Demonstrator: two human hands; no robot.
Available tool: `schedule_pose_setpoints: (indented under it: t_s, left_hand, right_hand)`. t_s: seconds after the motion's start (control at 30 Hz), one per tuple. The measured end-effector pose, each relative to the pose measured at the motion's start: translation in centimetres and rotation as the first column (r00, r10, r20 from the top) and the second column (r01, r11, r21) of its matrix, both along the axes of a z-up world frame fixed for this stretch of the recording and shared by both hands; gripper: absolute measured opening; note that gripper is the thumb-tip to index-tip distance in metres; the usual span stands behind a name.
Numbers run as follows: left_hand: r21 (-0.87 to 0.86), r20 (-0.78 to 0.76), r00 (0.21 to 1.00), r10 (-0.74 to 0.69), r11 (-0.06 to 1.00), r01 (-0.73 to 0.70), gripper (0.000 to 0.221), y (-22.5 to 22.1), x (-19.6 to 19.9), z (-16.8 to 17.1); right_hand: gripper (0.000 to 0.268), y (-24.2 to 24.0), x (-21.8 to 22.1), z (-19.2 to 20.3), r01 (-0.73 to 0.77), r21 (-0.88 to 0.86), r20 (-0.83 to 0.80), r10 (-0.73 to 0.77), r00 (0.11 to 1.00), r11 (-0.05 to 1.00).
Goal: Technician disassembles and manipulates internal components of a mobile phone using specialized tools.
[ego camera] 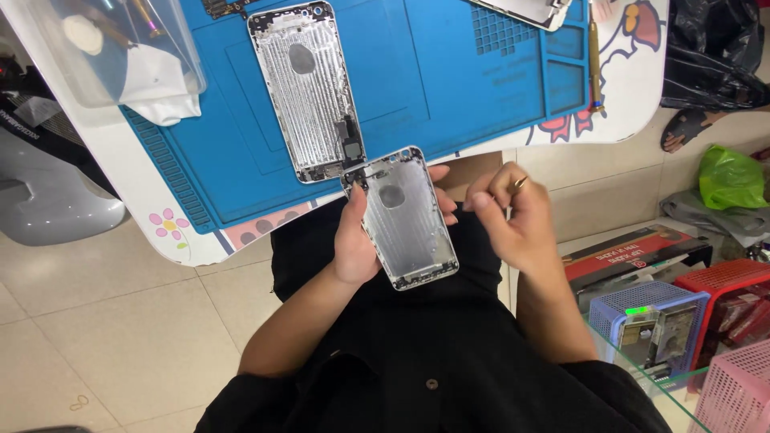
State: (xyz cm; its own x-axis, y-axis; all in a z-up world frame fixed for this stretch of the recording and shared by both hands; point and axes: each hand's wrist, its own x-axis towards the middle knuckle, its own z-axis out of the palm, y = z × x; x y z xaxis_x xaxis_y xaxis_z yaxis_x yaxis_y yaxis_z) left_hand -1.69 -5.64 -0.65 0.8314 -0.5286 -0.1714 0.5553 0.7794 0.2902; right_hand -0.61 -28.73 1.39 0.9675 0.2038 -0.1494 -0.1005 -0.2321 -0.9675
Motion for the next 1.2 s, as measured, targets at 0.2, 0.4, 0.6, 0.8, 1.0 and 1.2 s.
schedule_pose_setpoints:
  t_s: [0.2,0.4,0.6,0.8,1.0,1.2]
  left_hand:
    - [0.153,0.033,0.999,0.026,0.988,-0.031,0.094,-2.0,0.5,0.1]
    - [0.274,0.081,0.997,0.004,0.961,-0.026,0.090,-3.2,1.3,-0.1]
    - [0.357,0.134,0.991,-0.012,0.933,-0.037,0.085,-3.6,1.7,0.0]
    - [0.666,0.444,0.896,-0.013,0.674,-0.320,0.066,-2.6,0.3,0.2]
    - [0.729,0.653,0.675,-0.344,0.043,-0.683,0.054,-2.5,-0.4,2.0]
    - [0.660,0.604,0.587,-0.539,-0.075,-0.747,0.048,-2.5,0.8,1.2]
  right_hand:
    - [0.032,-1.3,-6.4,-3.4,0.138,0.281,-0.214,-0.079,0.974,0.950]
    - [0.027,-3.1,-7.1,-3.3,0.187,0.383,-0.207,-0.113,0.972,0.905]
    - [0.033,-2.9,-6.4,-2.4,0.210,0.396,-0.219,-0.130,0.967,0.894]
    - [0.034,-2.9,-4.7,-2.5,0.273,0.305,-0.183,-0.225,0.957,0.912]
    - [0.035,-1.3,-1.0,-4.1,0.318,0.324,-0.193,-0.267,0.944,0.891]
    - [0.037,-1.1,0.4,-3.3,0.264,0.146,-0.128,-0.246,0.961,0.953]
